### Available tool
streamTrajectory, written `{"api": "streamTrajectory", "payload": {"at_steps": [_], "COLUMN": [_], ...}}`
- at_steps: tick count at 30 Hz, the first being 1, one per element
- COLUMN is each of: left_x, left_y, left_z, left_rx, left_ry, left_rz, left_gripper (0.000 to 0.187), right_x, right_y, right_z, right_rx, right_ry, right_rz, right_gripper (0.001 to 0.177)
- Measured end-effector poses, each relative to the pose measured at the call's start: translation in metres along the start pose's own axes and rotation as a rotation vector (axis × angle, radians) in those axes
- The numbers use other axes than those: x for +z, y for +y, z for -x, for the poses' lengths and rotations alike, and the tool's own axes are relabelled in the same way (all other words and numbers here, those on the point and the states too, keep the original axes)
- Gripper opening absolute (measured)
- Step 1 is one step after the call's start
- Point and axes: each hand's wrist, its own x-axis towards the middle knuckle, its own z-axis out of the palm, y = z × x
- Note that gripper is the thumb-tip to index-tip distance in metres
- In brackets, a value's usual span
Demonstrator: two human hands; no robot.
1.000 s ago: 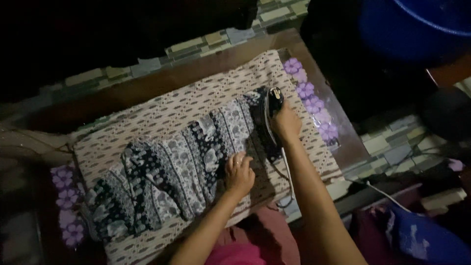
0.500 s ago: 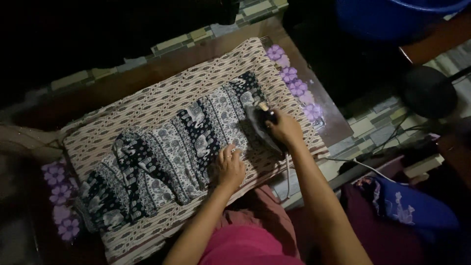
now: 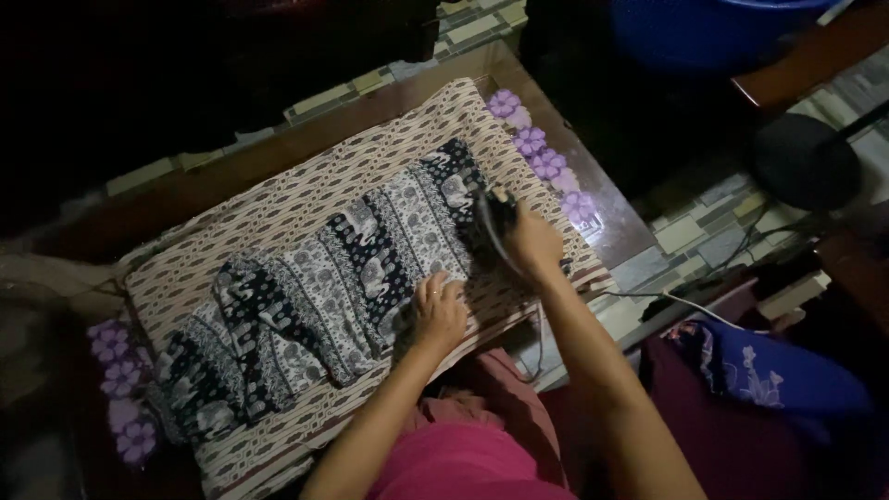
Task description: Iron and fold a patterned piece of clothing on a table.
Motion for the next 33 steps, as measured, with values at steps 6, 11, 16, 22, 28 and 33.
{"api": "streamTrajectory", "payload": {"at_steps": [6, 11, 16, 22, 28, 33], "left_x": [0.017, 0.047, 0.065, 0.083, 0.110, 0.118], "left_y": [0.041, 0.083, 0.112, 0.138, 0.145, 0.138], "left_z": [-0.039, -0.060, -0.065, -0.071, -0.071, -0.063], "left_rx": [0.021, 0.023, 0.139, 0.119, 0.121, 0.123], "left_ry": [-0.154, -0.247, -0.253, -0.484, -0.404, -0.387], "left_rz": [0.061, 0.117, 0.185, 0.181, 0.182, 0.134], "left_gripper": [0.040, 0.040, 0.040, 0.044, 0.045, 0.047], "right_x": [-0.030, -0.038, 0.019, 0.033, 0.053, 0.068], "right_y": [0.092, 0.166, 0.245, 0.230, 0.249, 0.279], "right_z": [-0.026, -0.041, -0.066, -0.042, -0.031, -0.029], "right_rx": [0.189, 0.145, 0.092, -0.018, 0.043, 0.110], "right_ry": [0.062, 0.341, 0.530, 0.624, 0.649, 0.551], "right_rz": [-0.031, -0.316, -0.614, -1.303, -1.287, -1.471], "right_gripper": [0.042, 0.042, 0.041, 0.059, 0.052, 0.053]}}
